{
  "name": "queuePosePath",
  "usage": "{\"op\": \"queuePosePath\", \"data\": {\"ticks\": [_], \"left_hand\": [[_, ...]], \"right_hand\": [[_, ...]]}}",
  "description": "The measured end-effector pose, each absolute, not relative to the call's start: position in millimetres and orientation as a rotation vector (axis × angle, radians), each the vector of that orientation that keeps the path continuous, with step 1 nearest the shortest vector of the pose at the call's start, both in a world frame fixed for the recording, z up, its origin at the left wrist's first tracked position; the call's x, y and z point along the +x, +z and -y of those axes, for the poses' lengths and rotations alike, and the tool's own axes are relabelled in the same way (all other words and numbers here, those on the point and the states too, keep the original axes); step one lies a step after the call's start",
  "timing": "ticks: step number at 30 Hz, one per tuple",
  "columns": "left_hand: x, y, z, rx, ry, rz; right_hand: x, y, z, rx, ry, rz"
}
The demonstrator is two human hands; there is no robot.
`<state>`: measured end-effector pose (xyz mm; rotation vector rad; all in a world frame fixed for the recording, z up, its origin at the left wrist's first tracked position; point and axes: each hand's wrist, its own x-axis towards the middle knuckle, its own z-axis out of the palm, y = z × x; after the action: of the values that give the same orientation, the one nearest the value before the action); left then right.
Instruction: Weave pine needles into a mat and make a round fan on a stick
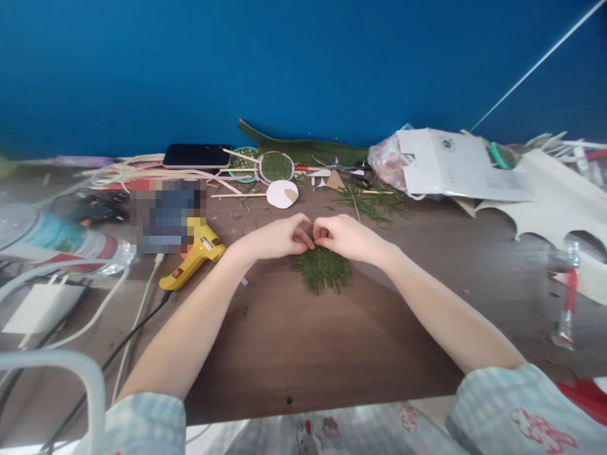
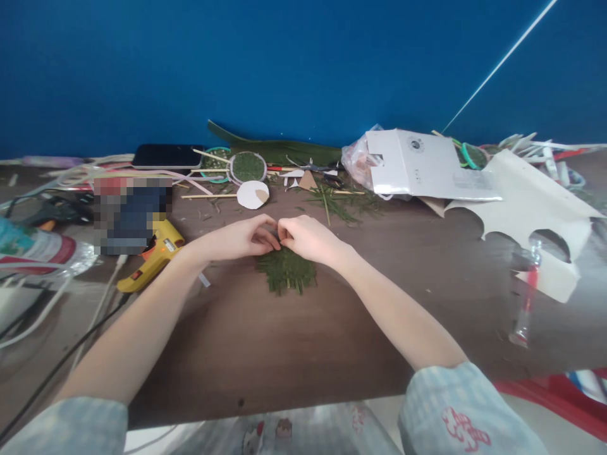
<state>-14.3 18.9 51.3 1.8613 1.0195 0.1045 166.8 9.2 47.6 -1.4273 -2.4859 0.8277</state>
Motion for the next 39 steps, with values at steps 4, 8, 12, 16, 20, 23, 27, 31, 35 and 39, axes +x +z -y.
{"op": "queuePosePath", "data": {"ticks": [4,8,12,16,20,23,27,31,35,39], "left_hand": [[-15.5,52.1,-18.7,1.877,0.098,-1.04],[-18.1,53.3,-19.7,1.886,0.073,-1.04],[-17.1,57.9,-17.3,1.85,0.107,-1.029],[-12.3,62.4,-12.0,1.906,0.128,-1.026],[-10.3,62.2,-10.1,1.948,0.122,-1.037],[-10.5,61.4,-10.3,1.958,0.107,-1.037],[-9.9,61.9,-10.2,1.955,0.09,-1.059],[-8.8,62.6,-9.9,1.944,0.072,-1.08],[-9.1,60.4,-10.0,1.933,0.058,-1.114],[-9.4,54.0,-11.3,1.914,0.113,-1.074]], "right_hand": [[164.8,43.7,-9.7,-1.377,0.709,2.548],[165.9,39.1,-11.1,-1.343,0.674,2.532],[167.3,37.0,-12.6,-1.389,0.762,2.439],[168.2,38.2,-12.4,-1.433,0.868,2.366],[170.9,37.3,-12.7,-1.434,1.013,2.296],[173.2,35.1,-13.8,-1.409,1.071,2.262],[175.5,35.0,-15.7,-1.39,1.094,2.262],[183.6,43.9,-19.6,-1.406,1.182,2.3],[197.5,58.2,-24.6,-1.548,0.979,2.388],[204.3,67.8,-24.9,-1.812,0.962,2.553]]}}
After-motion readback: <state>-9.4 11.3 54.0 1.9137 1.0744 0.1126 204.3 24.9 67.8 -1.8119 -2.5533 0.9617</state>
